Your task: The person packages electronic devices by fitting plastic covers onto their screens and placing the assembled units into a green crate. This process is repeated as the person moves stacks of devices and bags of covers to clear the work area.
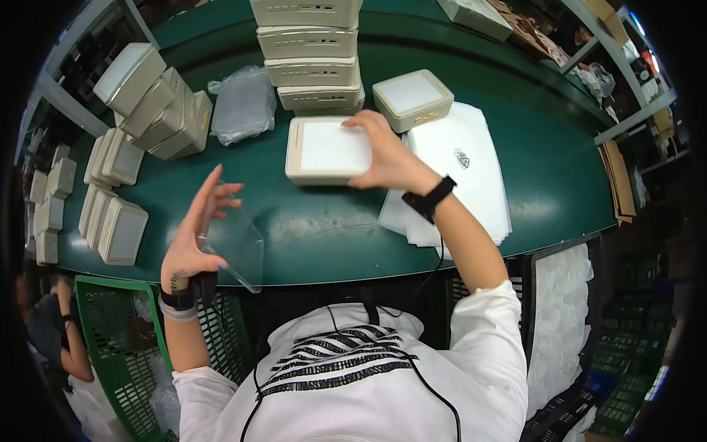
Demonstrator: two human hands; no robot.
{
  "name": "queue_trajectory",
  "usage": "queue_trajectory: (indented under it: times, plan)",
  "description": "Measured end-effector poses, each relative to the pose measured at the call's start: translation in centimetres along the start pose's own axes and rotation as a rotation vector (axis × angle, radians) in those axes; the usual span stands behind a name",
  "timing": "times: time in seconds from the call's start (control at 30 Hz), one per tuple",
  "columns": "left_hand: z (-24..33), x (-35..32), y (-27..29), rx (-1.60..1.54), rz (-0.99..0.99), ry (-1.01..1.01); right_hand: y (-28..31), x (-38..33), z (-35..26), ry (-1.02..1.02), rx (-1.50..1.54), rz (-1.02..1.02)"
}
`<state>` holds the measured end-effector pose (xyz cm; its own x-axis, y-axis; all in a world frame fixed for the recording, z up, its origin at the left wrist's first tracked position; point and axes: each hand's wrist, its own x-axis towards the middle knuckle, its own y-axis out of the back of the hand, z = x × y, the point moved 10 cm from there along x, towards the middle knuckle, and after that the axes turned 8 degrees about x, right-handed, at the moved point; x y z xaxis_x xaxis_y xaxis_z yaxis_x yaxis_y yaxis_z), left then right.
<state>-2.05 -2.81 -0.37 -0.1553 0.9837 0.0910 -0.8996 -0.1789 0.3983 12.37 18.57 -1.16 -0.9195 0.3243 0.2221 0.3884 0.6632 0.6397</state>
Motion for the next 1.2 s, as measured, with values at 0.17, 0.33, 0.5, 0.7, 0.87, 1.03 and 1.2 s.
queue_trajectory:
  times: [0.17, 0.33, 0.5, 0.7, 0.87, 1.03, 1.2]
  plan:
    - [-0.7, -1.4, 1.9, -0.581, 0.330, -0.089, 0.6, -0.1, 1.4, -0.006, -0.230, 0.215]
    - [-6.2, -5.2, -3.3, -0.953, 0.484, 0.208, -4.0, -4.1, -7.9, -0.022, 0.452, 0.073]
    - [-7.7, -8.7, -9.5, -1.285, 0.420, 0.485, -10.1, -7.2, -11.4, 0.164, 0.198, -0.059]
    - [-1.9, -12.1, -1.5, -0.336, 0.478, 0.508, -8.6, -10.8, -3.5, -0.259, 0.742, 0.304]
    - [0.2, -16.1, 17.3, 1.312, 0.658, 0.622, -7.9, -13.2, -1.2, -0.375, 0.961, 0.462]
    - [-7.8, -20.4, 27.2, 1.187, 0.534, 1.011, -10.7, -14.5, -0.8, -0.446, 1.086, 0.490]
    - [-10.3, -20.7, 27.9, 1.079, 0.602, 0.874, -9.9, -17.3, -0.4, -0.446, 1.013, 0.531]
